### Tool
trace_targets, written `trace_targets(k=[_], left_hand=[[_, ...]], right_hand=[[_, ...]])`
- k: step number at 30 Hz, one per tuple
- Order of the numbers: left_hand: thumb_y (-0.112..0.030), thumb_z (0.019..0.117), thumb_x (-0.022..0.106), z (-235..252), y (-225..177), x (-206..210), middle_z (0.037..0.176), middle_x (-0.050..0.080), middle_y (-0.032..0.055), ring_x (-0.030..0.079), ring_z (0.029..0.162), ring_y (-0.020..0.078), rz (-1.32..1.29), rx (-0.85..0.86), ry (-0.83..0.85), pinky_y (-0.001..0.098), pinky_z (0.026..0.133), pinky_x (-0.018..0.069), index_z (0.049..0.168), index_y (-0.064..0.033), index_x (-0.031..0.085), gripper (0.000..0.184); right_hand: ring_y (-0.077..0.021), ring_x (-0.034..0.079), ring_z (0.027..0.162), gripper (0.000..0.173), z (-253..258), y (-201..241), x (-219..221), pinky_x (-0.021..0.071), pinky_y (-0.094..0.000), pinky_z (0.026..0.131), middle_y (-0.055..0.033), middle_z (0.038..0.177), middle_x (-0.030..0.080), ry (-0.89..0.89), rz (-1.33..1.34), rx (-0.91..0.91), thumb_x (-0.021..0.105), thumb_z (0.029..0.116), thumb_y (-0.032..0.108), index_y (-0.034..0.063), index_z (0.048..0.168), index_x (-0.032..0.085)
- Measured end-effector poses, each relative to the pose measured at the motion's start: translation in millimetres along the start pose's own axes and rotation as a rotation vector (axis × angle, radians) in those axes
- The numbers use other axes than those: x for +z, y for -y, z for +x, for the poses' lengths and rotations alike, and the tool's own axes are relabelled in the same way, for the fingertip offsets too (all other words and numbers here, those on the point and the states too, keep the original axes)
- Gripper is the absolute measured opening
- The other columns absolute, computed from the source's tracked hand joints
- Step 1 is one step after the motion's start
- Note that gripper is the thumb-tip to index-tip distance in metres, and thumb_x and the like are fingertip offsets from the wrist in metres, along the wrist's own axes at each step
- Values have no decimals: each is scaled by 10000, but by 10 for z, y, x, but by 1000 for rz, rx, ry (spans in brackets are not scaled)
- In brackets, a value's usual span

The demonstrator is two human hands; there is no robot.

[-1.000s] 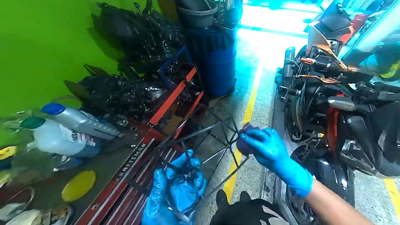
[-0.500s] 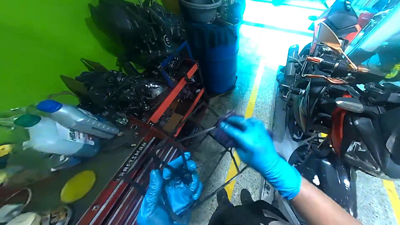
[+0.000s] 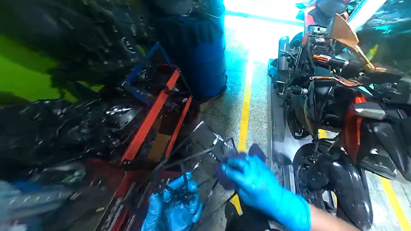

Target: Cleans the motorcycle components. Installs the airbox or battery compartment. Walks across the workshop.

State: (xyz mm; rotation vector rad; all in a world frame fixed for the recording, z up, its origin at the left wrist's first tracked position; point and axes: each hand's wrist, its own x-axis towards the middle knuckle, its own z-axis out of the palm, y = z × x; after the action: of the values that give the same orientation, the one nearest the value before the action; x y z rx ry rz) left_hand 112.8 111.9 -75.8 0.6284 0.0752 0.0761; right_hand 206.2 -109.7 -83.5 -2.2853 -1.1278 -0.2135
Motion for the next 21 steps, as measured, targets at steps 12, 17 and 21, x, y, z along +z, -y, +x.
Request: trace_targets(k=[12, 17, 21], left_hand=[[-549, 996, 521, 3075, -101, 96, 1050, 731, 43, 675, 734, 107, 93, -125, -15, 242, 599, 551, 1211, -167, 737, 488], [-511, 982, 571, 4436, -153, 341, 1075, 732, 67, 693, 772, 135, 46, -134, 42, 261, 626, 569, 1209, -143, 735, 462], [-492, 1028, 490, 5508, 323, 453, 1138, 718, 96, 701, 814, 164, 47, -257, 237, 284, 622, 569, 1242, -109, 694, 484]], right_hand=[[-247, 681, 1081, 419, 1423, -2361, -27, 558, -488, 872, -48, 1195, 720, -234, 200, 308, 651, 858, 110, 260, 1239, 735], [-162, 661, 1125, 319, 1536, -2957, -315, 539, -373, 977, -89, 1181, 718, -118, 874, 652, 606, 882, 59, 39, 1175, 731], [-80, 598, 1203, 471, 1929, -3694, -822, 481, -308, 1048, -51, 1345, 649, -265, 1165, 758, 499, 1052, 361, 19, 1353, 621]])
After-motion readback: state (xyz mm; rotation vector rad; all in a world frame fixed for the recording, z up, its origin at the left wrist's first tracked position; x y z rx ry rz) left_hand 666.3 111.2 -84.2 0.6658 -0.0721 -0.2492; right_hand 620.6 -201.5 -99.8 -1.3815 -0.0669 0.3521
